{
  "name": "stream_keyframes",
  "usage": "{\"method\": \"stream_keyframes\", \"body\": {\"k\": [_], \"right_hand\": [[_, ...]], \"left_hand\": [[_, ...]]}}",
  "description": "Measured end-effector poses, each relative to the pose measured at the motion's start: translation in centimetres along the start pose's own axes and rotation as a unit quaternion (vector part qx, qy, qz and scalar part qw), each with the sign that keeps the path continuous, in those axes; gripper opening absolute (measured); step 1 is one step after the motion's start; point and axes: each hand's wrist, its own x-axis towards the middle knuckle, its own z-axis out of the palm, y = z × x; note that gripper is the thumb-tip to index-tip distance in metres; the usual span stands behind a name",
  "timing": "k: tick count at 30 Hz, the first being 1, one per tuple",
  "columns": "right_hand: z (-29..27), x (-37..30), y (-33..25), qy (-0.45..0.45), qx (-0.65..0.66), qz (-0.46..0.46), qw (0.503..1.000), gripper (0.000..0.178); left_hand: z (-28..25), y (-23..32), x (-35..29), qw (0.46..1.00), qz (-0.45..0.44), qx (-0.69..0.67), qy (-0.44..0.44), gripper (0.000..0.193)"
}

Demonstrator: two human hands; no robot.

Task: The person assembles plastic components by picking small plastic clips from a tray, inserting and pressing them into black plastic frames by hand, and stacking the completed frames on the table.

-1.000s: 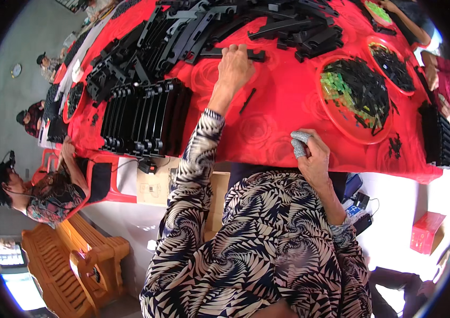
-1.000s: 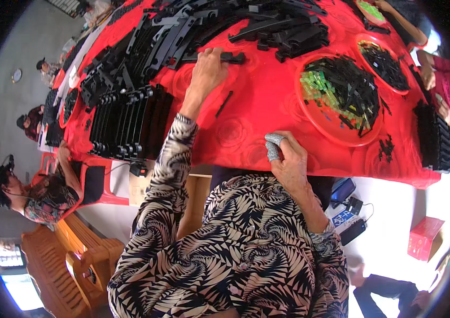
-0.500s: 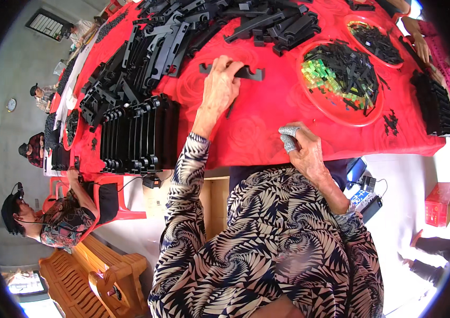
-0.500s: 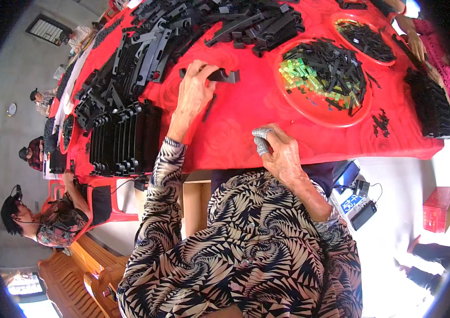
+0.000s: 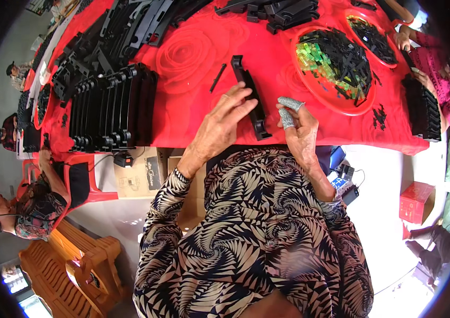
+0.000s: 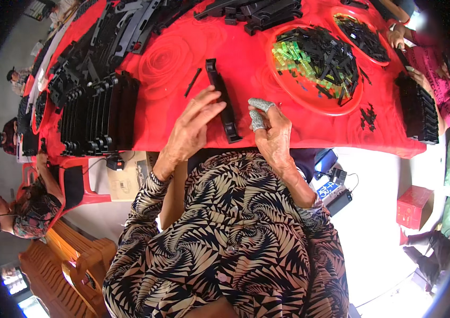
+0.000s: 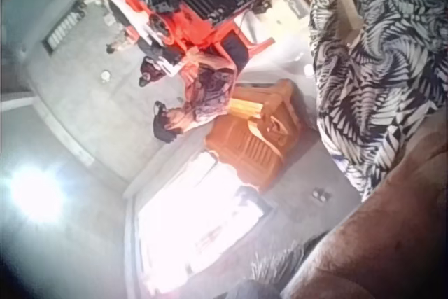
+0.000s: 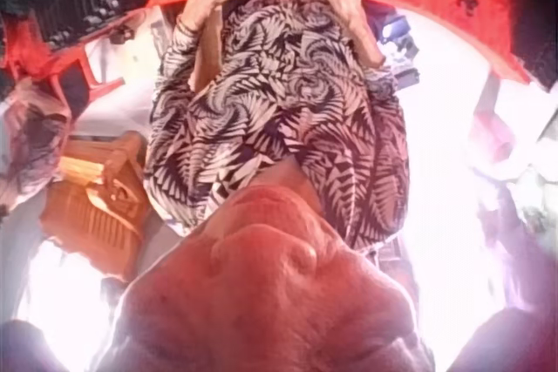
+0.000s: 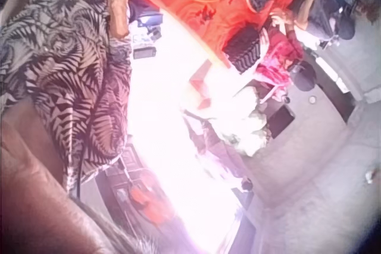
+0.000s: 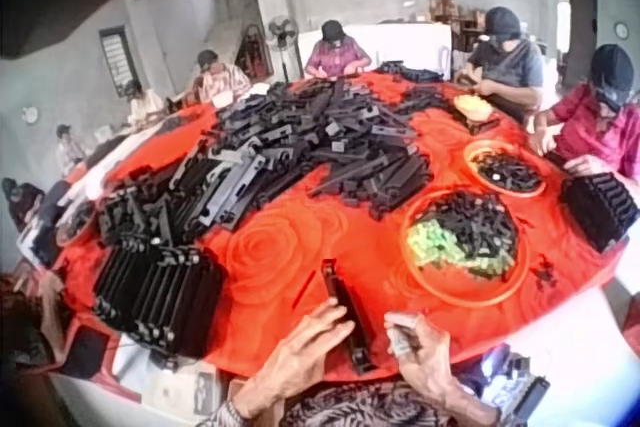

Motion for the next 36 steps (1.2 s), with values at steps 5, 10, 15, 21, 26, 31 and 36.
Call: {"method": "stream_keyframes", "body": {"k": [5,10,15,21,26,31,36], "right_hand": [[-0.2,-0.1,0.4,-0.015,-0.015,0.000,1.000,0.030],[-0.3,0.2,0.2,-0.022,-0.020,0.007,1.000,0.028],[-0.4,0.3,0.4,-0.026,-0.021,-0.007,0.999,0.027],[-0.3,0.2,0.0,-0.035,-0.031,0.006,0.999,0.023],[1.0,-0.3,-3.1,-0.051,-0.135,-0.064,0.987,0.039],[2.7,0.4,-3.4,-0.076,-0.318,-0.197,0.924,0.069],[2.7,1.0,-3.1,-0.125,-0.307,-0.098,0.938,0.065]], "left_hand": [[0.1,0.3,-1.9,0.961,-0.223,-0.087,0.136,0.036],[1.4,0.2,-1.5,0.873,-0.317,-0.337,0.156,0.023],[1.8,-0.4,-1.3,0.884,-0.317,-0.310,0.149,0.022],[2.2,-0.3,-1.2,0.901,-0.303,-0.262,0.168,0.019],[2.7,-0.4,-1.3,0.920,-0.281,-0.203,0.182,0.019],[2.5,-0.4,-1.3,0.933,-0.252,-0.184,0.182,0.024],[2.4,0.1,-1.5,0.881,-0.313,-0.279,0.217,0.026]]}}
